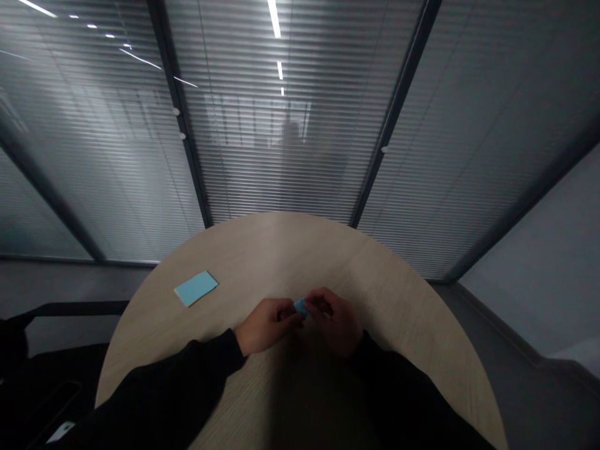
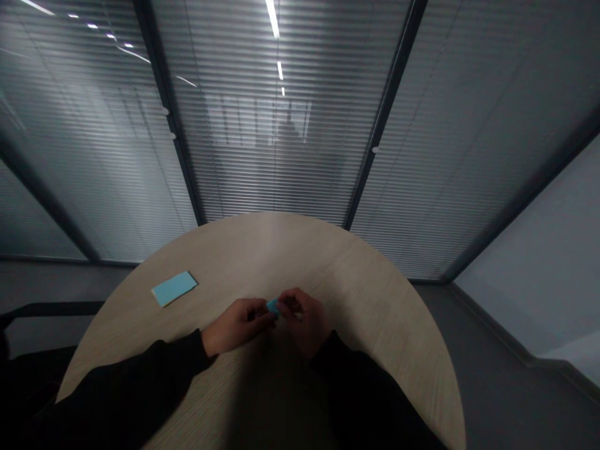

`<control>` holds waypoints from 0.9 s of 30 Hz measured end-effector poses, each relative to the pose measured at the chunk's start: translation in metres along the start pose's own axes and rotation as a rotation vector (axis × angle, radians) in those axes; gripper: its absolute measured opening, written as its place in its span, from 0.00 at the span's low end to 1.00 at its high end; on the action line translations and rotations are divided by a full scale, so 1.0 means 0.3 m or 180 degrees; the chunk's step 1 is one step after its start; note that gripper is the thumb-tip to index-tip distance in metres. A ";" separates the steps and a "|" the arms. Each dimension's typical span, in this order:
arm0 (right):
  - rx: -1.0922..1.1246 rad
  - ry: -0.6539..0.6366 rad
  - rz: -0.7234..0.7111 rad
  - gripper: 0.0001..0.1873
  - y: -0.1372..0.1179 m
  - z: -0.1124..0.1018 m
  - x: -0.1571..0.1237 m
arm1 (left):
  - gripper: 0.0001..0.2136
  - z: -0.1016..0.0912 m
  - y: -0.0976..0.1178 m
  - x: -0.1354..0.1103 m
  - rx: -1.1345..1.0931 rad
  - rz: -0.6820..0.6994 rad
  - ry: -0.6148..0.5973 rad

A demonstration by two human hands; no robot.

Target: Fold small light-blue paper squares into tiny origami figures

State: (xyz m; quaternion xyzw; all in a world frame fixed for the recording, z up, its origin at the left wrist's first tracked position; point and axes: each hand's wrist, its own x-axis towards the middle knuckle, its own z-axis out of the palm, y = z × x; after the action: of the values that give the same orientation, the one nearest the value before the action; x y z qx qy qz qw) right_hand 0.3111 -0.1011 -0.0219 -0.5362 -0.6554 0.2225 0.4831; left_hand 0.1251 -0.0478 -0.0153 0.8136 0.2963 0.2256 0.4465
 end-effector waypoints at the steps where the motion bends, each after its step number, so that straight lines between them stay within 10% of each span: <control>1: 0.0160 0.0014 0.0109 0.08 0.005 0.003 0.000 | 0.17 -0.001 0.000 0.000 -0.0023 0.0003 0.0007; 11: 0.1204 -0.0178 0.0597 0.19 0.017 0.004 0.008 | 0.15 0.000 -0.005 0.006 -0.0199 -0.0041 0.0078; 27: 0.0888 -0.0428 0.1090 0.17 0.001 -0.012 0.012 | 0.13 0.005 0.001 0.001 -0.0042 0.0044 0.0221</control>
State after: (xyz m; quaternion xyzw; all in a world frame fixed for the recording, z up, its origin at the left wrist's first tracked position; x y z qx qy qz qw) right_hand 0.3144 -0.0984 -0.0192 -0.5516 -0.5484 0.4250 0.4630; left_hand 0.1263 -0.0486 -0.0159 0.8044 0.3045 0.2587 0.4397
